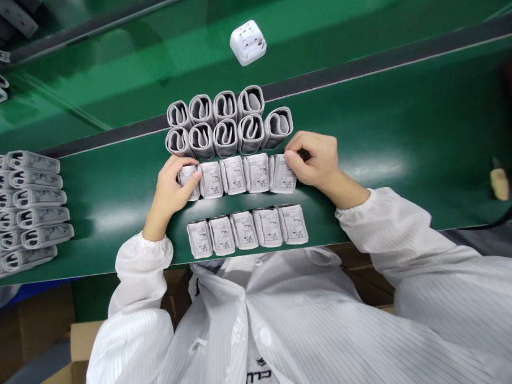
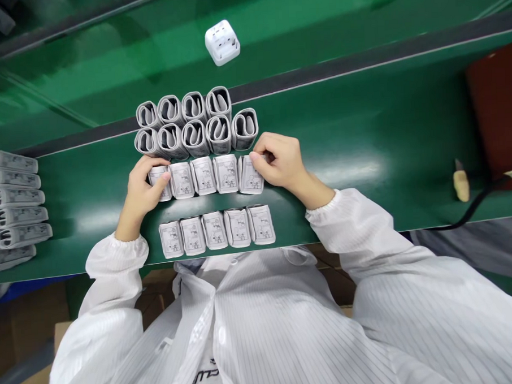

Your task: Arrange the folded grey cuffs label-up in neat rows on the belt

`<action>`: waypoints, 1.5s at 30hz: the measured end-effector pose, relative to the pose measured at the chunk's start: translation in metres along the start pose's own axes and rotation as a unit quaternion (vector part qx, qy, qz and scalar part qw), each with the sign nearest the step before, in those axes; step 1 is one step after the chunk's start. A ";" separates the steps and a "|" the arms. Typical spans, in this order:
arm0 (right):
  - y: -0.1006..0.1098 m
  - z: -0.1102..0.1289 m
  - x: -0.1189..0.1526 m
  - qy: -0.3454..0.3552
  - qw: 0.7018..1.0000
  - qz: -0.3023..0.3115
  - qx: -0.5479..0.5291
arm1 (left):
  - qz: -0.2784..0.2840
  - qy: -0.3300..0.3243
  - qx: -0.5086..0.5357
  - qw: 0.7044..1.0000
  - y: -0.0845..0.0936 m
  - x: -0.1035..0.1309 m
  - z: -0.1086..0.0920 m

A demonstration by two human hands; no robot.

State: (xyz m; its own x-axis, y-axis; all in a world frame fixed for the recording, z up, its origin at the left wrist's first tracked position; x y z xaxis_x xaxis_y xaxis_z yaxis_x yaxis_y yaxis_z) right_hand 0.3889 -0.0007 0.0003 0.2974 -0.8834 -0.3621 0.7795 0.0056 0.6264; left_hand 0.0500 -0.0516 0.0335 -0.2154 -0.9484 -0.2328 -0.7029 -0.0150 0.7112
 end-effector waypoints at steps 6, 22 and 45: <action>0.004 -0.004 -0.002 0.007 1.000 -0.017 0.005 | -0.067 -0.056 -0.016 0.996 0.003 0.003 -0.004; 0.026 0.086 -0.011 0.161 0.984 0.021 0.076 | -0.065 -0.109 -0.020 0.992 -0.008 0.007 -0.002; -0.040 0.116 -0.019 0.245 0.903 0.320 0.149 | -0.076 -0.067 0.194 0.976 -0.017 0.052 0.000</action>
Point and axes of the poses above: each hand's wrist, its own x-axis away from the middle knuckle, its own y-axis out of the back of the hand, z = x × y, the point moved 6 cm from there along -x, towards the middle knuckle, and after that the axes turned 3 degrees about -y, right-handed, at the moved point
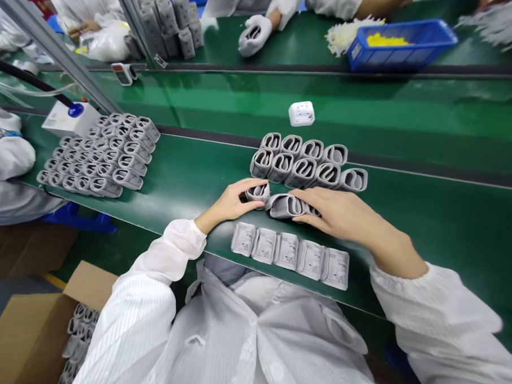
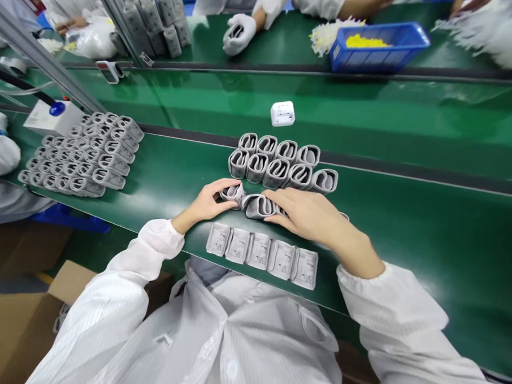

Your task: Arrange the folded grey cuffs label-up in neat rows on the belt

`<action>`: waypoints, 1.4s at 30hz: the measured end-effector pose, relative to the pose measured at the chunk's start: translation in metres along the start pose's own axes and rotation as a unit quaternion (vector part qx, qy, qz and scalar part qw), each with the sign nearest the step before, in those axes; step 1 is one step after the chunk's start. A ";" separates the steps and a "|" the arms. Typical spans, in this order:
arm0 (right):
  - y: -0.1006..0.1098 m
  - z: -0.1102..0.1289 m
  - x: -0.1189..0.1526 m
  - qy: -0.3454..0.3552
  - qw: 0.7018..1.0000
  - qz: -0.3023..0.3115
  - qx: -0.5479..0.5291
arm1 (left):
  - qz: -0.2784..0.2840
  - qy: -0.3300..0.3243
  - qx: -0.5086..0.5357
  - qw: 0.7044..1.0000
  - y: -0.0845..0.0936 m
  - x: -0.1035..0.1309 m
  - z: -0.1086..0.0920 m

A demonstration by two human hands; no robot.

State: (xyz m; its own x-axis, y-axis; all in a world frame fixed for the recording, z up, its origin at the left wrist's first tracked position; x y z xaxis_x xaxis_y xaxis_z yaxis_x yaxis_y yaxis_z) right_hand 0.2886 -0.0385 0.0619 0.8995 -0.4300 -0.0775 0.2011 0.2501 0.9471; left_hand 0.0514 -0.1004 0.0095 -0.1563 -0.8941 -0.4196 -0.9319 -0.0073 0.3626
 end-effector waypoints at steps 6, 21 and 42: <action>0.003 -0.006 0.006 0.040 0.999 0.009 -0.007 | -0.090 0.056 -0.010 0.994 0.022 0.026 0.019; -0.012 0.028 -0.035 0.014 0.997 0.035 0.061 | -0.096 0.030 -0.173 0.980 0.032 0.036 0.001; -0.012 -0.020 -0.003 0.035 0.998 -0.042 0.016 | -0.539 0.320 -0.332 0.705 0.262 0.248 -0.017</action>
Point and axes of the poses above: each hand's wrist, its own x-axis away from the middle knuckle, its own y-axis out of the back of the hand, z = x × y, the point moved 6 cm from there along -x, towards the middle knuckle, and after that the axes turned 3 degrees about -y, right-handed, at the moved point
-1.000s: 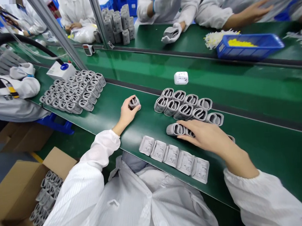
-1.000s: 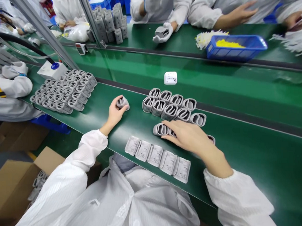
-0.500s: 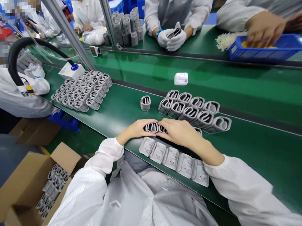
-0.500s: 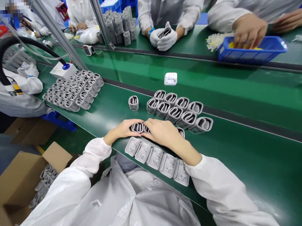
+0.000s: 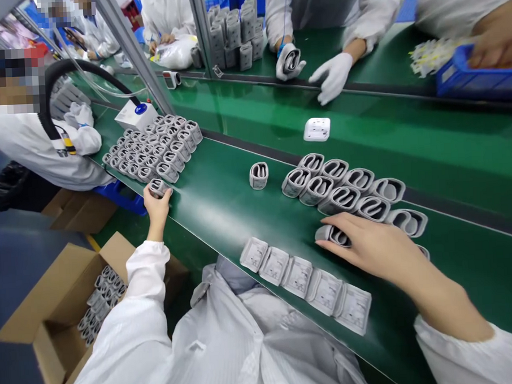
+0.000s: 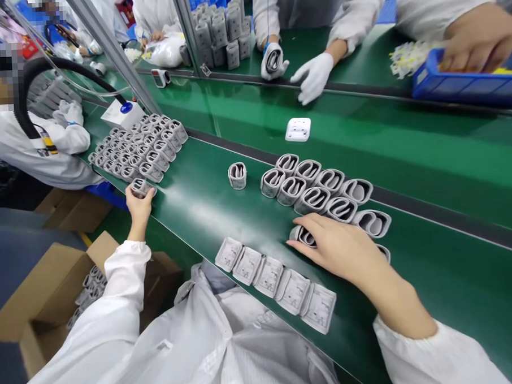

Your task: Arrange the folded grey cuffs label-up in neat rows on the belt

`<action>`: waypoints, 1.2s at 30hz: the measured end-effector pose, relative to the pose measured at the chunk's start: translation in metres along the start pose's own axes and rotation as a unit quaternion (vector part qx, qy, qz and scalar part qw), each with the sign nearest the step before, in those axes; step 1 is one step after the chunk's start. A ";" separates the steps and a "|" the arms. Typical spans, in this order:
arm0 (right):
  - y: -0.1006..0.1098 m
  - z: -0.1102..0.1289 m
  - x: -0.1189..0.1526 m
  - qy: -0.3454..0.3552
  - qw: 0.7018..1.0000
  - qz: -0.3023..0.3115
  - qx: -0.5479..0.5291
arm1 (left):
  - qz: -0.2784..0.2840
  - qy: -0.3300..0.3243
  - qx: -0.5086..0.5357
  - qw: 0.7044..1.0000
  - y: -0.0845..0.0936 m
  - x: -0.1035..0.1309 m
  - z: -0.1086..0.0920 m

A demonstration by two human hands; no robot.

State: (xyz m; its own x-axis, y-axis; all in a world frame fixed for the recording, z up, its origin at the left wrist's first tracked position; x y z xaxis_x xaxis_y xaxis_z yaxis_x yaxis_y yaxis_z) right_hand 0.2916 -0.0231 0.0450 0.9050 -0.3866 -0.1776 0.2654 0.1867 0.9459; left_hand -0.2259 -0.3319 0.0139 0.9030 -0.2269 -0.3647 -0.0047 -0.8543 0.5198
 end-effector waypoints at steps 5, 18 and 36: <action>0.025 0.001 0.024 -0.008 0.999 -0.029 -0.015 | -0.054 -0.003 -0.058 0.997 -0.002 -0.016 -0.001; 0.040 -0.038 0.134 -0.112 0.982 -0.153 0.011 | -0.146 -0.125 -0.074 0.979 -0.002 0.013 -0.039; -0.021 -0.020 0.070 -0.205 0.932 -0.198 -0.224 | 0.534 -0.261 0.165 0.787 -0.221 0.116 -0.199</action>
Point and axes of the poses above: each hand's wrist, its own x-axis away from the middle knuckle, its own y-axis out of the back of the hand, z = x × y, the point moved 6 cm from there along -x, towards the middle knuckle, and after that the axes turned 3 degrees about -y, right-handed, at the moved point
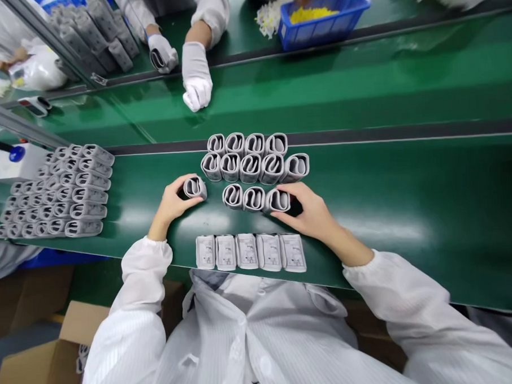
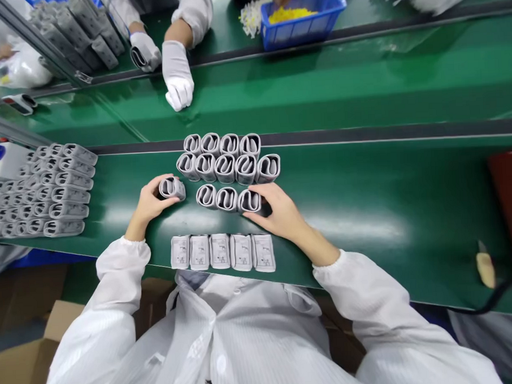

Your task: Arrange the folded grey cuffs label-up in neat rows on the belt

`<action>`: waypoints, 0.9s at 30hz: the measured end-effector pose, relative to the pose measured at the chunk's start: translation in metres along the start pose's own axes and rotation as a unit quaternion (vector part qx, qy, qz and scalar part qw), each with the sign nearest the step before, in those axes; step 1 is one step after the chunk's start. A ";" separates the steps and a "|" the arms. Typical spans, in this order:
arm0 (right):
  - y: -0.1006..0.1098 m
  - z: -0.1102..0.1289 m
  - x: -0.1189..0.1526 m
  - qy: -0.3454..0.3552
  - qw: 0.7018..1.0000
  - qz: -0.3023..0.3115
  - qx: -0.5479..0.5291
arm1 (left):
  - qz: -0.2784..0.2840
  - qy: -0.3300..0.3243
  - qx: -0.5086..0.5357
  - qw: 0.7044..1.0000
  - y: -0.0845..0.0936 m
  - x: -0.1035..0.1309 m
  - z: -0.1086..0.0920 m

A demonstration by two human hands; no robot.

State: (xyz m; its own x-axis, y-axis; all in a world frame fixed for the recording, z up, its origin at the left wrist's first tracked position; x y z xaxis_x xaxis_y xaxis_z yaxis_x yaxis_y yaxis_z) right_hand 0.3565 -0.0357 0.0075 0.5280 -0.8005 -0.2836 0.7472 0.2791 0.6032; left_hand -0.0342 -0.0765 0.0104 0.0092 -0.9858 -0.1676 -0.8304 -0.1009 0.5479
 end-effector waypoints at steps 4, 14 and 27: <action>-0.007 0.004 -0.003 0.015 1.000 0.009 -0.025 | 0.063 -0.041 -0.007 0.997 -0.030 0.011 -0.026; 0.008 -0.028 0.002 -0.122 0.987 -0.038 -0.099 | 0.072 -0.068 -0.004 0.995 -0.066 -0.011 -0.040; 0.007 -0.017 -0.003 -0.110 0.993 -0.015 -0.047 | 0.040 -0.059 -0.054 0.996 -0.059 -0.006 -0.048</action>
State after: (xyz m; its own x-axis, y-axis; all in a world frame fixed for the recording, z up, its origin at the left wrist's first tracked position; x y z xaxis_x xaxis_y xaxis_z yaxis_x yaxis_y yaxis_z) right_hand 0.3676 -0.0225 -0.0003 0.4113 -0.9028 -0.1256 0.8011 0.2923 0.5224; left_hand 0.0415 -0.0712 0.0190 -0.1254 -0.9691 -0.2122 -0.7605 -0.0434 0.6479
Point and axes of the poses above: each hand's wrist, its own x-axis away from the middle knuckle, its own y-axis out of the back of the hand, z = x × y, the point moved 6 cm from there along -x, towards the middle knuckle, and after that the axes turned 3 degrees about -y, right-handed, at the moved point
